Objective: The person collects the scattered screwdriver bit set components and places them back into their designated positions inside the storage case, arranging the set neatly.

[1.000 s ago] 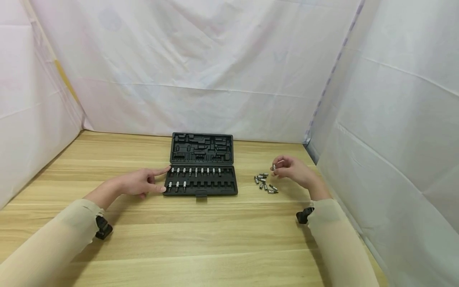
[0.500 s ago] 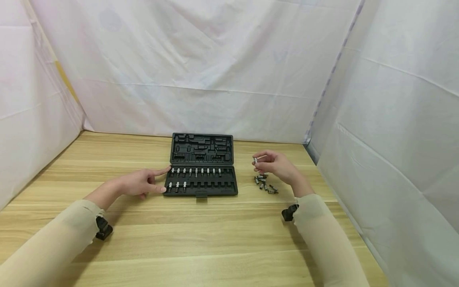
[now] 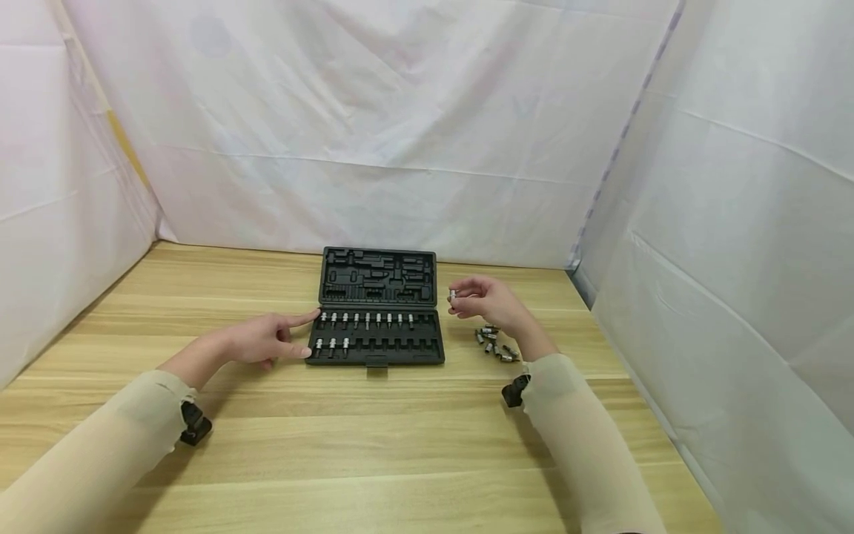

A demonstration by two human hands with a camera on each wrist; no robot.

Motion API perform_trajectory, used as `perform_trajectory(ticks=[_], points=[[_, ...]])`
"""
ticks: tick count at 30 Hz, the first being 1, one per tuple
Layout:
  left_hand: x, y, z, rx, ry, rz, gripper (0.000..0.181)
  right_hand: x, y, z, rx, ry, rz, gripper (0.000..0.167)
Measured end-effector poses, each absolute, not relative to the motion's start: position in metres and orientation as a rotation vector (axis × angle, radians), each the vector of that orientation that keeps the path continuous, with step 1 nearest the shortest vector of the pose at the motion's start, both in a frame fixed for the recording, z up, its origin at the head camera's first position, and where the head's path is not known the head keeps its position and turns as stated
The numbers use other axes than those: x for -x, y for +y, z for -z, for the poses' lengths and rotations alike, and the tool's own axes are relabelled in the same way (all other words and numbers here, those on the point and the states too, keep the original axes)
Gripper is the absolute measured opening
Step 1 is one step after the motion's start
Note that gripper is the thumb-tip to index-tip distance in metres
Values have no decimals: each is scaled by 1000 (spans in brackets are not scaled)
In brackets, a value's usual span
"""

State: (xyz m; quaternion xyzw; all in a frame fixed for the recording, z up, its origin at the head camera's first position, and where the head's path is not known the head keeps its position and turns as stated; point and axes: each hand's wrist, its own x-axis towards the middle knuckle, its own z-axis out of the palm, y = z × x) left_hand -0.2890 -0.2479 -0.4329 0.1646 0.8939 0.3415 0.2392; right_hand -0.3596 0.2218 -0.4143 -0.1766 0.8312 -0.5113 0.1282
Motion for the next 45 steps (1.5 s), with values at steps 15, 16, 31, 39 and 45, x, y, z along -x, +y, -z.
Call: perform_trajectory(ticks=[15,16,31,39,45], points=[[289,-248,434,-451,2452,-933,95,371,194,423,489,2528,1343,41],[289,-248,433,-453,2452,-933,95,372,192,424,488,2537,1326,41],[288,-247,432,-453,2450,-931,95,378,161,436,597,2660,965,23],[289,-248,433,-456,2454,-928,95,378,162,438,529,2671,897,22],[289,-249,433,-449,2450,-933,95,377,162,438,535,2664,907,20]])
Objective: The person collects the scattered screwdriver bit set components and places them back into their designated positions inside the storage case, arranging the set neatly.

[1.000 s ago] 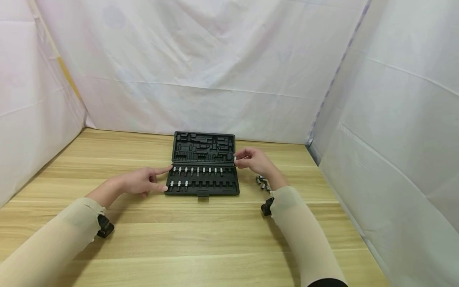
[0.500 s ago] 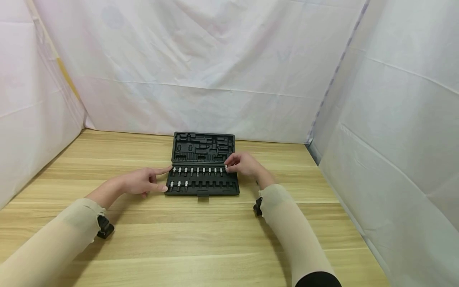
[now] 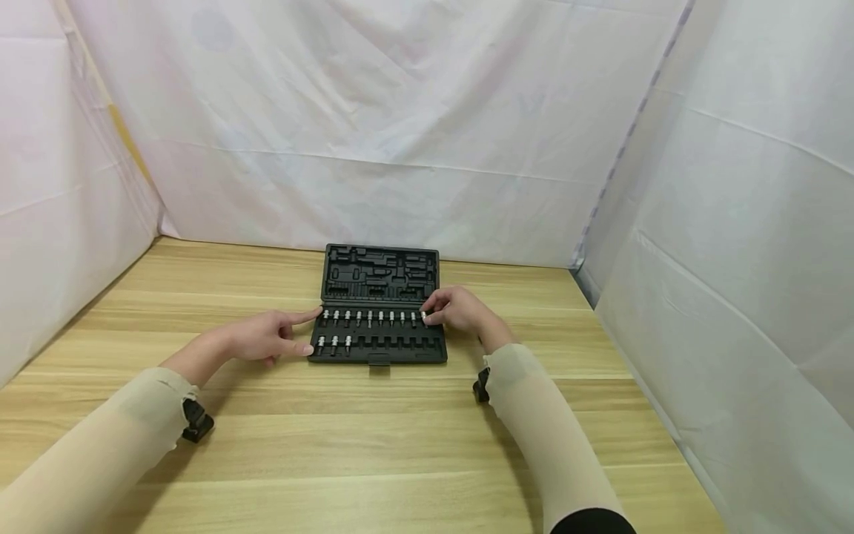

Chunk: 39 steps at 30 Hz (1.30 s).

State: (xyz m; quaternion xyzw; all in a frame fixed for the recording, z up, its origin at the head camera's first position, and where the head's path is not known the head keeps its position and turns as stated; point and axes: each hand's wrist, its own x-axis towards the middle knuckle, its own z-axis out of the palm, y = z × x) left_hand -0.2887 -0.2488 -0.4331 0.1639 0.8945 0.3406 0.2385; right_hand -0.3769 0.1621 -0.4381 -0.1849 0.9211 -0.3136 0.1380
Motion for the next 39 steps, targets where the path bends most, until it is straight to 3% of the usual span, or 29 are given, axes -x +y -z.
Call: perform_trajectory(ticks=[13,27,39], points=[[289,-248,433,-443,2450,-926,95,377,164,439,508,2661,928,19],[285,-247,433,-477,2445,-950,94,386,166,439,476,2658,881,48],[288,-248,434,-473,2452,-938,95,387,158,439,432,2622,905,45]])
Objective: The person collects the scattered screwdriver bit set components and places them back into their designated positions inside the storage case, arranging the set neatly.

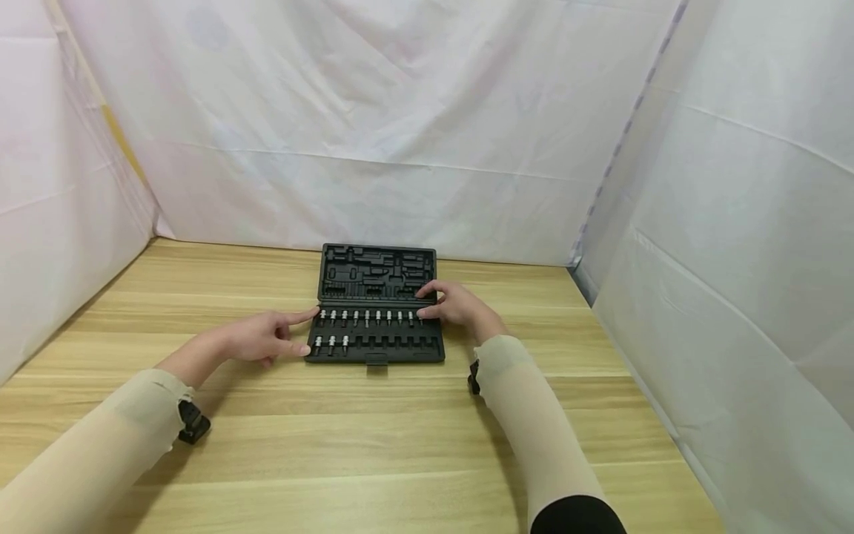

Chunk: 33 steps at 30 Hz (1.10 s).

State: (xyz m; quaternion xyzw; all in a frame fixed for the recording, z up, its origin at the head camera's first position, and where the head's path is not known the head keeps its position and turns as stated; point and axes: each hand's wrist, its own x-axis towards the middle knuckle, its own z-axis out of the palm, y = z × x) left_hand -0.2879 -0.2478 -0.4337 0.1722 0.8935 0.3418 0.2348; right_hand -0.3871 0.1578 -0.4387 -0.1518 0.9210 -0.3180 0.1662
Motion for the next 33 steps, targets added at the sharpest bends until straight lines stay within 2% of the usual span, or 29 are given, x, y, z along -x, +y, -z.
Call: perform_trajectory(ticks=[16,33], points=[[286,-250,432,-510,2466,-914,93,389,144,440,274,2595,962,35],[287,-246,430,-496,2447,-922,93,388,146,441,189,2539,1094,34]])
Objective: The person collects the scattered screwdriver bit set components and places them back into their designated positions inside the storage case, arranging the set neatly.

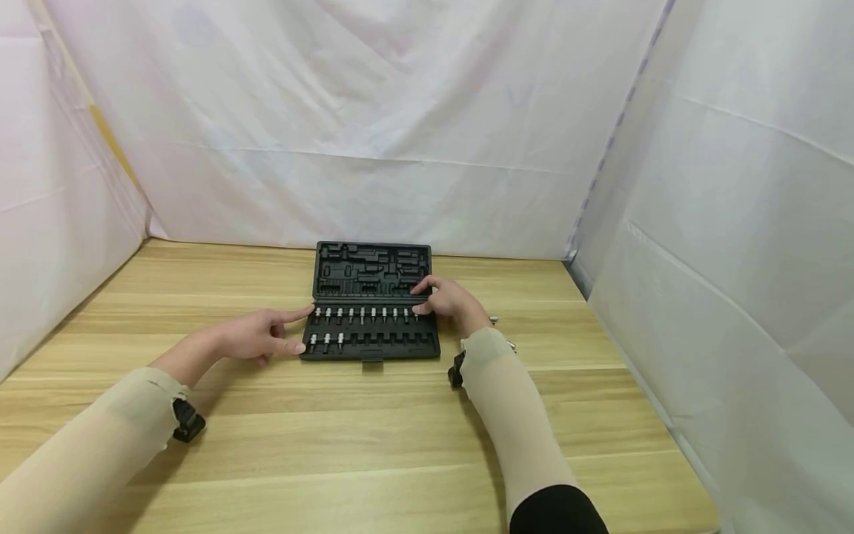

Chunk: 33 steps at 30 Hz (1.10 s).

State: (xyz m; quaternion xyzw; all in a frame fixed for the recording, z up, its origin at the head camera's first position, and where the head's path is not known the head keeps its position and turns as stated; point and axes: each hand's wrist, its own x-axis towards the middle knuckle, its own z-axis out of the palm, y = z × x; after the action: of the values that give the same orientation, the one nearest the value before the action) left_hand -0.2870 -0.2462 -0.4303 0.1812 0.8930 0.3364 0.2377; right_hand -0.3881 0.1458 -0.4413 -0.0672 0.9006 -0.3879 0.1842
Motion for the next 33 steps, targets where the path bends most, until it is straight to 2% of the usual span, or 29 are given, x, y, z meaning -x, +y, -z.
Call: perform_trajectory(ticks=[13,26,33], points=[[288,-247,430,-488,2454,-921,94,382,166,439,333,2514,1115,43],[286,-245,430,-480,2452,-940,93,371,243,416,374,2540,1159,53],[286,-246,430,-487,2456,-928,93,362,285,421,381,2609,1096,49]])
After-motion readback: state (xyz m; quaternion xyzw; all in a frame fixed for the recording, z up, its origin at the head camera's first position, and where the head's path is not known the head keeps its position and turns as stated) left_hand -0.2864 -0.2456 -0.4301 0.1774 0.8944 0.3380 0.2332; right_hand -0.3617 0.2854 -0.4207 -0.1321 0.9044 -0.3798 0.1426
